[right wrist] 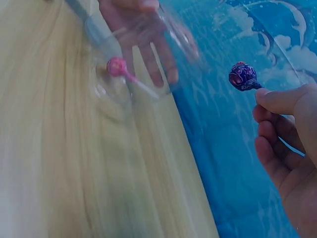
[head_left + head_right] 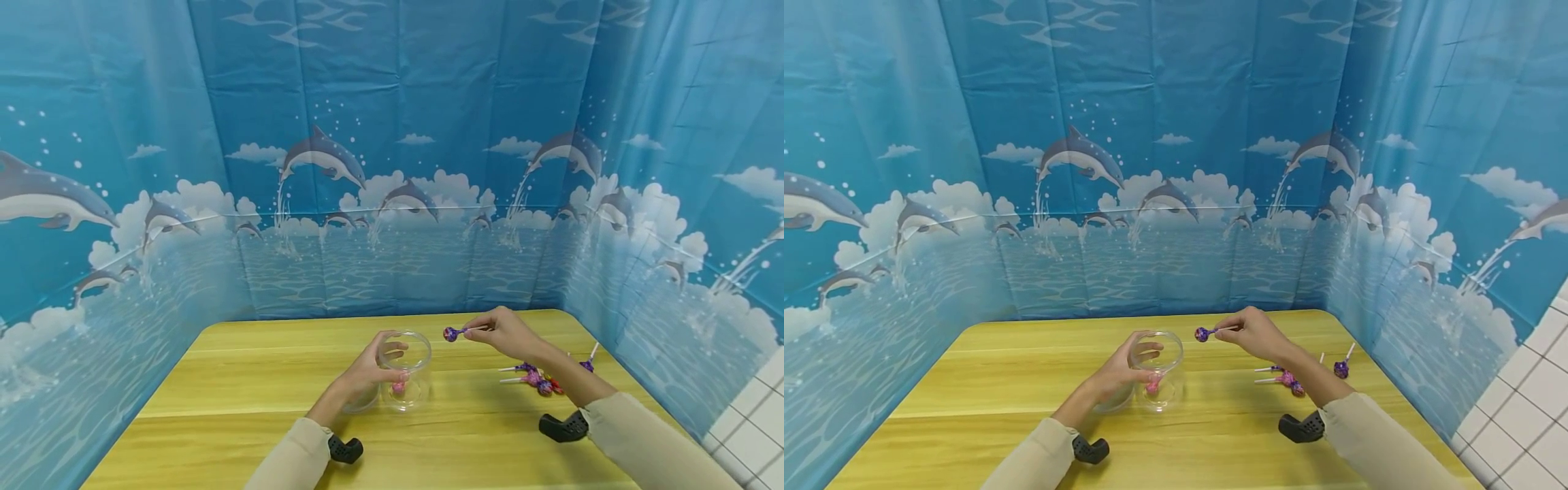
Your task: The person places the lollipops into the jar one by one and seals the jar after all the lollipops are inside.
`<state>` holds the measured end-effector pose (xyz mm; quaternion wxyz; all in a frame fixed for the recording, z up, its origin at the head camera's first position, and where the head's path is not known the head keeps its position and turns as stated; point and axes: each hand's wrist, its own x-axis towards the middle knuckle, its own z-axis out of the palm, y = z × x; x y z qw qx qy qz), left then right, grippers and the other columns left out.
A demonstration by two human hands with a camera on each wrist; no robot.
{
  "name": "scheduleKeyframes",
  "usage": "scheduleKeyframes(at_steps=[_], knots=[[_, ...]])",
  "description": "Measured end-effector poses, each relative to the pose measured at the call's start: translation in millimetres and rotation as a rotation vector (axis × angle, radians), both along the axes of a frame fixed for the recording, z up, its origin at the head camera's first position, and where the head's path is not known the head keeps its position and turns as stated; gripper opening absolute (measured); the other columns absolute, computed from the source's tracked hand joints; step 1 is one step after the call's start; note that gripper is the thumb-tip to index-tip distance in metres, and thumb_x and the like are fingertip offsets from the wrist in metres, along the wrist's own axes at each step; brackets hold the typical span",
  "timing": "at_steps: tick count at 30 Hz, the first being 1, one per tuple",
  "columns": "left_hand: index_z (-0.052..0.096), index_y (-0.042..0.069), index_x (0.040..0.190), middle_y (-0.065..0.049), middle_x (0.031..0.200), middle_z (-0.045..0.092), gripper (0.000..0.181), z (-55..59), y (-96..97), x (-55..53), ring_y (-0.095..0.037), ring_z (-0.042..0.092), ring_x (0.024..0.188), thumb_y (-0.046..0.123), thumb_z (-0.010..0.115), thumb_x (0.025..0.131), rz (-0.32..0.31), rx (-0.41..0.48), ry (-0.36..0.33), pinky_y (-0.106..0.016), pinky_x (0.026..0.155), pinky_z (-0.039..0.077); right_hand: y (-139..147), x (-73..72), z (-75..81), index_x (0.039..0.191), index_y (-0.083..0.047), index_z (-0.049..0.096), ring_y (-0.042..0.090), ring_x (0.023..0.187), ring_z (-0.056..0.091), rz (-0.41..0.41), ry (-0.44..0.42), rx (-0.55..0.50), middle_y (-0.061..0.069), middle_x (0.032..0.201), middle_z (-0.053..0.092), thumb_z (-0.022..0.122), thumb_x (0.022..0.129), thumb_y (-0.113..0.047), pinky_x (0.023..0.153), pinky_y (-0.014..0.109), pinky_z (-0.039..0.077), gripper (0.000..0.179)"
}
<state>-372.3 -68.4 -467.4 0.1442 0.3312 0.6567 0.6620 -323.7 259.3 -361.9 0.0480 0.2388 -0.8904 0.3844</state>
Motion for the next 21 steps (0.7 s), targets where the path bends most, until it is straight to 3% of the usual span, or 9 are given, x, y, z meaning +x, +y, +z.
scheduleKeyframes(at_steps=[5,13,21], knots=[[0.031,0.013,0.158,-0.023,0.153,0.043,0.083,-0.1,0.5,0.0,-0.049,0.030,0.146,0.012,0.081,0.091,0.001,-0.006,-0.002,-0.053,0.112,0.037,-28,-11.7,5.1,0.113,-0.004,0.079,0.018,0.086,0.068,0.058,-0.020,-0.015,0.006,0.105,0.075,0.068,0.102,-0.016,0.070,0.037,0.054,0.019],[0.027,0.010,0.160,-0.022,0.154,0.043,0.086,0.0,0.2,-0.5,-0.048,0.031,0.146,0.014,0.080,0.092,-0.001,-0.024,-0.006,-0.057,0.113,0.035,-56,-26.1,4.4,0.111,0.000,0.079,0.016,0.083,0.069,0.133,0.017,0.036,0.006,0.102,0.076,0.069,0.101,-0.012,0.067,0.035,0.054,0.018],[0.031,0.014,0.157,-0.023,0.156,0.039,0.080,2.5,-1.2,-1.6,-0.046,0.032,0.146,0.012,0.079,0.093,-0.008,-0.045,-0.010,-0.053,0.111,0.039,-87,-34.8,4.1,0.105,-0.002,0.081,0.017,0.082,0.072,0.248,0.122,0.141,0.004,0.097,0.077,0.071,0.099,-0.010,0.069,0.029,0.057,0.014]])
